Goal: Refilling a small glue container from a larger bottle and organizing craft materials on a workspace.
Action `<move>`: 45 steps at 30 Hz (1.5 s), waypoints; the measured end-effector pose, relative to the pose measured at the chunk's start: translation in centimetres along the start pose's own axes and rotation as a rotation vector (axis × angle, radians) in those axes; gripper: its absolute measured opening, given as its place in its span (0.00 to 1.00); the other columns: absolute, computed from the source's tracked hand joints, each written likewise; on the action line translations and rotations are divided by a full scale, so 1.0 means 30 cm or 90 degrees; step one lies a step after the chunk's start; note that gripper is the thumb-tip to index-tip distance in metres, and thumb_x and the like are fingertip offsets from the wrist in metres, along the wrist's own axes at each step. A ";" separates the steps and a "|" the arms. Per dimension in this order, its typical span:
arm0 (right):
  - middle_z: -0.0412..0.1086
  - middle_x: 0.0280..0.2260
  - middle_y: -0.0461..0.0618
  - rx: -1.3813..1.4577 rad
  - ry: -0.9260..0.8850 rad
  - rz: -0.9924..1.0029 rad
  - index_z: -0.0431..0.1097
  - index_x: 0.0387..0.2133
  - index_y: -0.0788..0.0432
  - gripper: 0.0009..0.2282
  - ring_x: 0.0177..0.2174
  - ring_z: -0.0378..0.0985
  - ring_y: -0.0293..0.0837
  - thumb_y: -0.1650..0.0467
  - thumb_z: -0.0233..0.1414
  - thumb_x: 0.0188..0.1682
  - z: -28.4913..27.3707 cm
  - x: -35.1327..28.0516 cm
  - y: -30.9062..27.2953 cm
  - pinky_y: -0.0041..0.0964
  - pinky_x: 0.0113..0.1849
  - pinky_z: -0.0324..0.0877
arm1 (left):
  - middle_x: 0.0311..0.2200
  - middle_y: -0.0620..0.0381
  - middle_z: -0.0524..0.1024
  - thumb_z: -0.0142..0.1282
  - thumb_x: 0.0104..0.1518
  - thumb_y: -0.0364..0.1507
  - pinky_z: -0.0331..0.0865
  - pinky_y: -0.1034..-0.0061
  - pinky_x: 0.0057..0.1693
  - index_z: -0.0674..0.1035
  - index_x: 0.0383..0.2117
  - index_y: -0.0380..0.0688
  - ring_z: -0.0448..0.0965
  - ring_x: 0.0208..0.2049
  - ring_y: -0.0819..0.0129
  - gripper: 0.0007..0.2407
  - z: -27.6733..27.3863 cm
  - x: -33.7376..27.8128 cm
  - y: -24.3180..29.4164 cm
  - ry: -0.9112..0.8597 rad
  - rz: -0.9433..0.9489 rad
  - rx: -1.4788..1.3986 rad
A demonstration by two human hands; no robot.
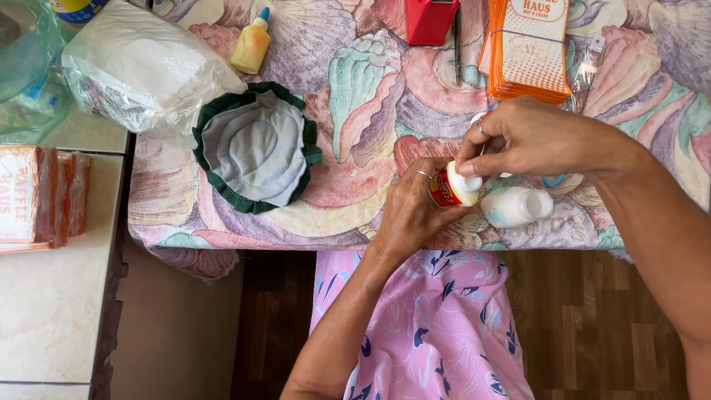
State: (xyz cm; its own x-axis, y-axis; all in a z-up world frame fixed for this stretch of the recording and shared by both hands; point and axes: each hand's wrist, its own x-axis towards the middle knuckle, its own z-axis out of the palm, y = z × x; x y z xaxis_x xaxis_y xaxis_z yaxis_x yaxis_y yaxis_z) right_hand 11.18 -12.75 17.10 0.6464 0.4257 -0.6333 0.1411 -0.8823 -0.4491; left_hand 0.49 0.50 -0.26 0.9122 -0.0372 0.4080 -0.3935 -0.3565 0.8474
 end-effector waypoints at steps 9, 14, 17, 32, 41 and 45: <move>0.81 0.22 0.53 0.049 -0.083 -0.044 0.82 0.29 0.64 0.06 0.23 0.82 0.41 0.71 0.61 0.47 -0.019 0.074 0.082 0.32 0.29 0.74 | 0.48 0.48 0.79 0.70 0.48 0.38 0.72 0.65 0.51 0.70 0.52 0.43 0.81 0.48 0.54 0.27 -0.052 0.056 0.000 -0.131 -0.010 -0.047; 0.80 0.23 0.47 -0.007 -0.066 -0.078 0.78 0.29 0.58 0.06 0.24 0.81 0.37 0.68 0.58 0.50 0.003 0.063 0.115 0.31 0.30 0.72 | 0.46 0.49 0.79 0.70 0.49 0.38 0.71 0.66 0.49 0.70 0.50 0.42 0.81 0.45 0.55 0.26 -0.064 0.061 0.002 -0.148 0.004 -0.051; 0.76 0.24 0.43 -0.040 -0.035 -0.103 0.78 0.31 0.53 0.07 0.25 0.73 0.36 0.65 0.56 0.51 0.019 0.061 0.147 0.32 0.31 0.66 | 0.46 0.51 0.78 0.70 0.49 0.38 0.71 0.65 0.48 0.70 0.50 0.43 0.81 0.44 0.54 0.26 -0.068 0.064 0.000 -0.154 0.006 -0.053; 0.79 0.29 0.57 0.256 0.082 -0.346 0.77 0.30 0.69 0.06 0.32 0.83 0.43 0.76 0.53 0.52 0.077 -0.004 0.212 0.39 0.36 0.82 | 0.50 0.28 0.75 0.73 0.44 0.23 0.67 0.31 0.59 0.71 0.55 0.29 0.74 0.55 0.27 0.30 -0.156 0.120 0.036 -0.283 -0.023 -0.247; 0.74 0.26 0.52 0.186 0.194 -0.446 0.75 0.29 0.66 0.05 0.29 0.80 0.42 0.75 0.54 0.52 0.116 -0.031 0.217 0.37 0.35 0.79 | 0.57 0.32 0.73 0.71 0.47 0.23 0.62 0.36 0.66 0.70 0.61 0.33 0.70 0.61 0.32 0.31 -0.156 0.122 -0.042 -0.384 -0.051 -0.276; 0.72 0.26 0.52 0.199 0.221 -0.425 0.74 0.31 0.65 0.06 0.28 0.77 0.43 0.75 0.50 0.55 0.108 -0.067 0.241 0.38 0.34 0.79 | 0.60 0.32 0.70 0.71 0.49 0.23 0.60 0.40 0.68 0.70 0.61 0.33 0.68 0.63 0.34 0.31 -0.165 0.123 -0.042 -0.387 -0.044 -0.290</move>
State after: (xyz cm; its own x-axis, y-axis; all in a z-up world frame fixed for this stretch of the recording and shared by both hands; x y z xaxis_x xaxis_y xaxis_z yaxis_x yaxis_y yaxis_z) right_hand 8.48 -19.32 13.09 0.7027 0.7104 0.0391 0.3964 -0.3453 -0.8507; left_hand 3.80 5.43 1.87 0.7863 -0.5840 0.2018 -0.2210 0.0393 0.9745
